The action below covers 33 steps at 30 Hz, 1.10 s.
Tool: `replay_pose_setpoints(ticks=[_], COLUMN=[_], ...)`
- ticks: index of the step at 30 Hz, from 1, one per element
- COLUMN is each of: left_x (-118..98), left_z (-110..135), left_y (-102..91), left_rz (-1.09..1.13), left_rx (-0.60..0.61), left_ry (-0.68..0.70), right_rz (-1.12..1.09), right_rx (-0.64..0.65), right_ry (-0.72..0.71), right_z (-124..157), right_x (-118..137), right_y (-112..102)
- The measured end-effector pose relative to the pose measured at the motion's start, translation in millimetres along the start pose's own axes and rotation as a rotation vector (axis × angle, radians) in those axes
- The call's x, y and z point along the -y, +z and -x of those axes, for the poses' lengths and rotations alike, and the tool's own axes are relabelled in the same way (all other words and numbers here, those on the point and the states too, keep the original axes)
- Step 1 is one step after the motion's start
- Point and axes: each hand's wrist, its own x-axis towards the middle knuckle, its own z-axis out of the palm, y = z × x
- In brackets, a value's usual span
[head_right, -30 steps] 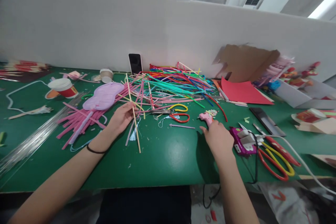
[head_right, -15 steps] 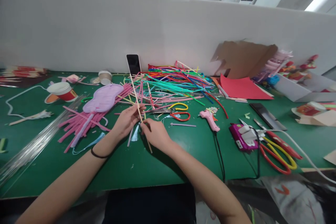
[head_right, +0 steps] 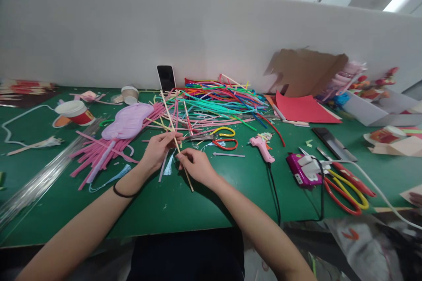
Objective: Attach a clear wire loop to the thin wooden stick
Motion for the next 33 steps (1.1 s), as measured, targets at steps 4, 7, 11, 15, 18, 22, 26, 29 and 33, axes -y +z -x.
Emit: replay_pose_setpoints(ticks=[4, 7, 11, 15, 18, 22, 26, 29, 33], left_x=[-3.3, -5.5, -6.1, -4.9, -4.5, -6.4, -7.3, -6.2, -5.3], left_z=[2.5, 3.3, 0.5, -2.4, -2.8, -1.4, -0.9, -1.8, -2.0], left_y=[1.6, 2.7, 1.5, -2.5, -4.1, -3.0, -2.1, -2.5, -2.7], left_rz=[-0.004, 0.035, 0.156, 0.204, 0.186, 0.163, 0.165, 0.156, 0.164], left_rx=[-0.003, 0.019, 0.056, 0.049, 0.04, 0.024, 0.012, 0.007, 0.027], left_ry=[0.006, -0.027, -0.081, -0.047, -0.014, -0.006, -0.006, -0.013, -0.026], right_rz=[0.022, 0.016, 0.03, 0.039, 0.034, 0.041, 0.052, 0.049, 0.041], right_rx=[0.0, -0.007, -0.005, 0.023, 0.041, 0.05, 0.047, 0.053, 0.059], right_ry=[-0.004, -0.007, -0.023, -0.024, -0.028, -0.034, -0.036, -0.034, -0.031], right_z=[-0.1, -0.4, 0.1, 1.2, 1.4, 1.3, 0.9, 0.7, 1.0], right_x=[0.1, 0.6, 3.9, 6.1, 5.3, 4.2, 3.7, 3.3, 3.5], right_y=[-0.3, -1.2, -2.3, -2.2, -1.6, -1.4, -1.4, -1.2, -0.9])
